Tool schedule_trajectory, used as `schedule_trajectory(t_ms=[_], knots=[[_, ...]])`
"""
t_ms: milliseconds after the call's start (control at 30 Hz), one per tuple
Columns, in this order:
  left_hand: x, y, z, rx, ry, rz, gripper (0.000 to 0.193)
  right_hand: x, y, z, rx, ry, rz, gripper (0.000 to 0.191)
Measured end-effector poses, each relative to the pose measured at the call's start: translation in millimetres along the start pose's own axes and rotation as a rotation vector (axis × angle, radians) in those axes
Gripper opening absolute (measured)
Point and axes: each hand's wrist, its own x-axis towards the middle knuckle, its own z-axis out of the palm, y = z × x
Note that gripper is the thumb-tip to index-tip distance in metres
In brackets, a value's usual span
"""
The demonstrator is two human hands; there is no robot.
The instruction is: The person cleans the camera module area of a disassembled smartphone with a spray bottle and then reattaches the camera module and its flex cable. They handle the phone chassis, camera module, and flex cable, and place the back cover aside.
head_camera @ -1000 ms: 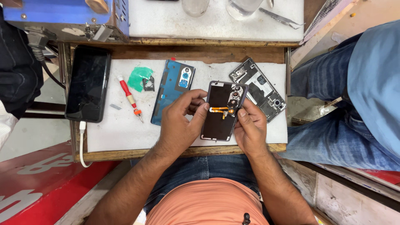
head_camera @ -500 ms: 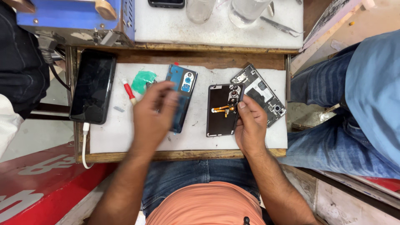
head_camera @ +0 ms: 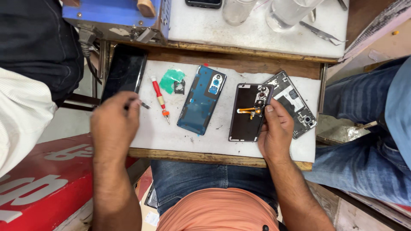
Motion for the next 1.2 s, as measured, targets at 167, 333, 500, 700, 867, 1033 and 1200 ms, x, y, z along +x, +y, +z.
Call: schedule_trajectory(t_ms=[167, 333, 500, 700, 867, 1033, 1200], knots=[[-12, 15, 9, 0.223, -0.095, 0.072, 0.023, -1, -2, -2, 0.009, -0.012, 0.002, 0.033], [-13, 21, 9, 0.260, -0.136, 0.045, 0.016, -3, -5, -2, -0.009, -0.025, 0.013, 0.035], [-15, 28, 11, 0.279, -0.133, 0.084, 0.013, -4, -8, -5, -0.012, -0.049, 0.018, 0.035], [-20, 50, 2, -0.143, -0.118, 0.124, 0.011, -7, -7, -7, -0.028, -0.049, 0.007, 0.035], [-26, 95, 21, -0.514, -0.152, 0.412, 0.010, -8, -9, -3, -0.018, -0.047, 0.018, 0.034], [-32, 144, 50, -0.640, -0.159, 0.581, 0.021, -9, -5, -4, -0.009, -0.052, -0.025, 0.033], [-32, 170, 68, -0.553, -0.101, 0.585, 0.019, -9, -5, -3, -0.035, -0.048, -0.046, 0.032]])
